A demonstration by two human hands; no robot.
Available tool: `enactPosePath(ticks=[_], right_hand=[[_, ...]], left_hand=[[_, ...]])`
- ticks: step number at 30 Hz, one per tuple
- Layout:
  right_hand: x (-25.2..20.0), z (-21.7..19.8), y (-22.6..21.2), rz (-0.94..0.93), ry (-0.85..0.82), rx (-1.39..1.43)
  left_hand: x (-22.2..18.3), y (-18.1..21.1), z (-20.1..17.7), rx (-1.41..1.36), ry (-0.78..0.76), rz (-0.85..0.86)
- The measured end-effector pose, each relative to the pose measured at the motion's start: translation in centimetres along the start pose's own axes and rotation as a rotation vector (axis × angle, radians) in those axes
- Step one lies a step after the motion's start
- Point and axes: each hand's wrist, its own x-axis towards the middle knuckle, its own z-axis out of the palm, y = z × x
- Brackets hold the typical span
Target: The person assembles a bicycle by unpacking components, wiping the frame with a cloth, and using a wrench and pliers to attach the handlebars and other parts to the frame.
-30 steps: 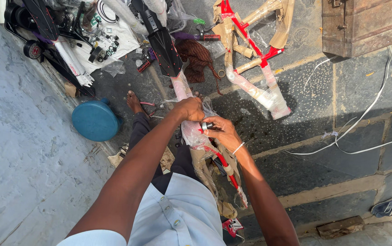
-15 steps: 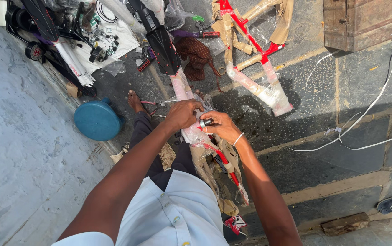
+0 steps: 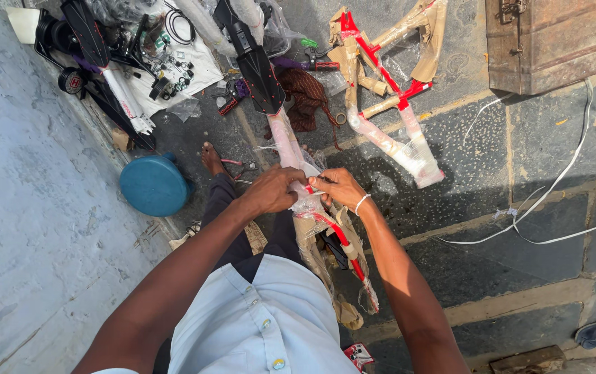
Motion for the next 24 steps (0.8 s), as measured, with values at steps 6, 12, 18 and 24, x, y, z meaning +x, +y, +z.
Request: enactPosePath(ticks=[6,12,18,24], right_hand=[[-0.6,1.0,0.1,0.035,0.038,0.008],[-0.3,0.4,-0.8,-0.069,-0.047,0.150],[0.1,-0.8,-1.0,-0.182,-0.088,0.182],[0.3,-0.4,-0.7,-0.084,-0.054,0.206]], left_hand=[[-2.5,2.1,1.0,0.335,-0.038,0.050],[-4.2,1.7,2.7,0.317,0.087,0.101],[-3.9,1.4,2.8,0.240,0.097,0.065],[-4.1,1.2,2.8,0.232,0.098,0.053]])
